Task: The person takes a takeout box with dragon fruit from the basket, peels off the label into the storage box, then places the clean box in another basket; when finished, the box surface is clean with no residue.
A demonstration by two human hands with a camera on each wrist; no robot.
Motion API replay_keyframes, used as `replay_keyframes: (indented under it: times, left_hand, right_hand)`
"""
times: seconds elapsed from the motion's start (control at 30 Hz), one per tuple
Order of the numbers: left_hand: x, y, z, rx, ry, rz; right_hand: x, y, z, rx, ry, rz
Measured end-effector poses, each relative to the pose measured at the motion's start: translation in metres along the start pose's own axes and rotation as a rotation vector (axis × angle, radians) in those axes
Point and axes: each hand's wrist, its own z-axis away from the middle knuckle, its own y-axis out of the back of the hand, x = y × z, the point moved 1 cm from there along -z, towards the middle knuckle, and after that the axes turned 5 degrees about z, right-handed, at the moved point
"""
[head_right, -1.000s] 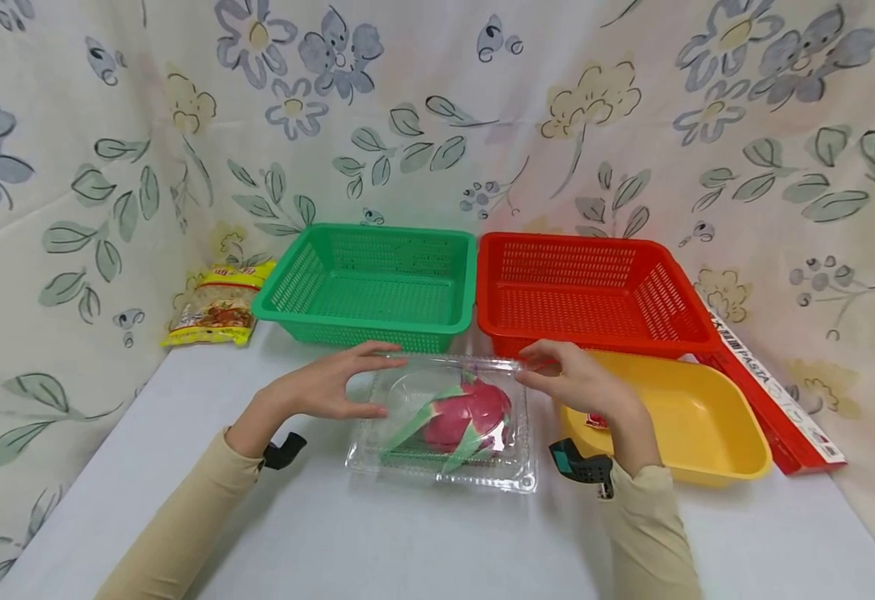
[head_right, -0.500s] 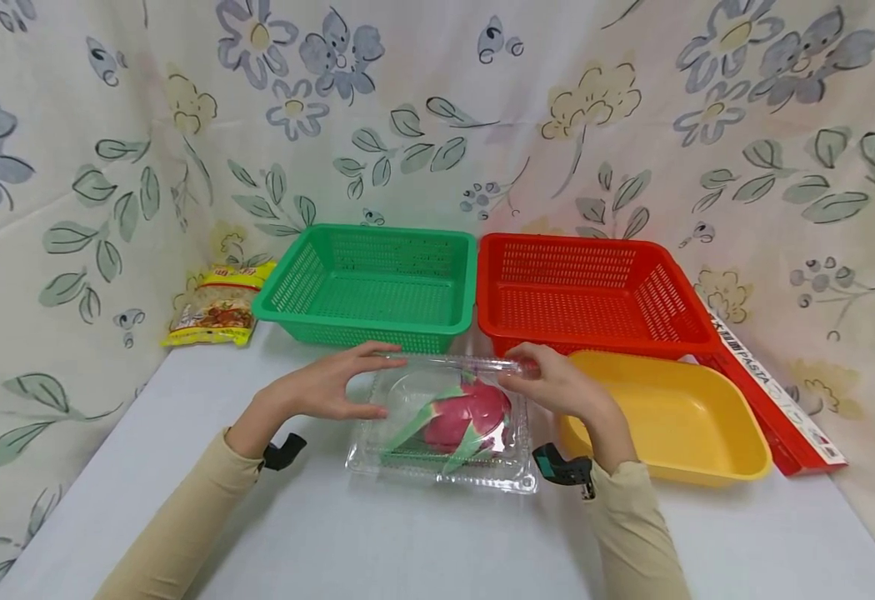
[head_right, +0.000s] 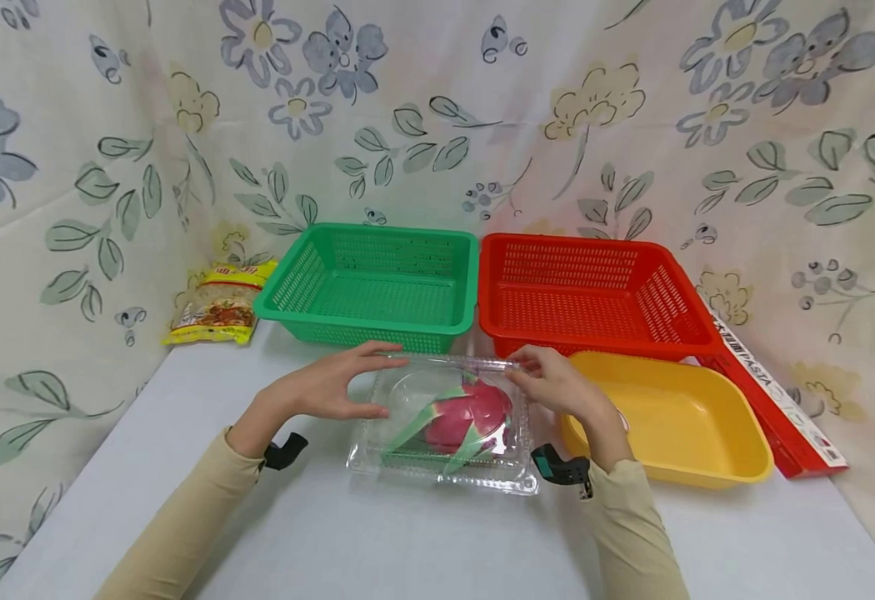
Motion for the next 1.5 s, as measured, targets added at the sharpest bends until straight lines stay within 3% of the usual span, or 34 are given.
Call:
replay_keyframes:
  times: [0.27, 0.53, 0.8, 1.07, 1.3, 1.5]
  left_hand:
    - [0.002, 0.002, 0.000, 0.016, -0.012, -0.003]
    - [0.002, 0.007, 0.000, 0.106, -0.066, -0.021]
    - [-0.006, 0.019, 0.005, 0.172, -0.061, 0.018]
    - [-0.019, 0.042, 0.018, 0.364, -0.090, 0.021]
    - [-0.041, 0.058, 0.031, 0.585, -0.028, -0.005]
    - [-0.062, 0.059, 0.033, 0.763, 0.046, -0.038]
  right_hand:
    - [0.001, 0.001, 0.000, -0.005, -0.009, -0.005]
    - [0.001, 0.000, -0.001, 0.007, 0.000, 0.018]
    - [0.001, 0.000, 0.000, 0.010, 0.006, 0.029]
    - [0.001, 0.000, -0.001, 0.017, 0.007, 0.038]
    - [-0.001, -0.001, -0.002, 0.014, -0.042, 0.005]
    - [0.000, -0.001, -0.002, 0.028, -0.040, -0.001]
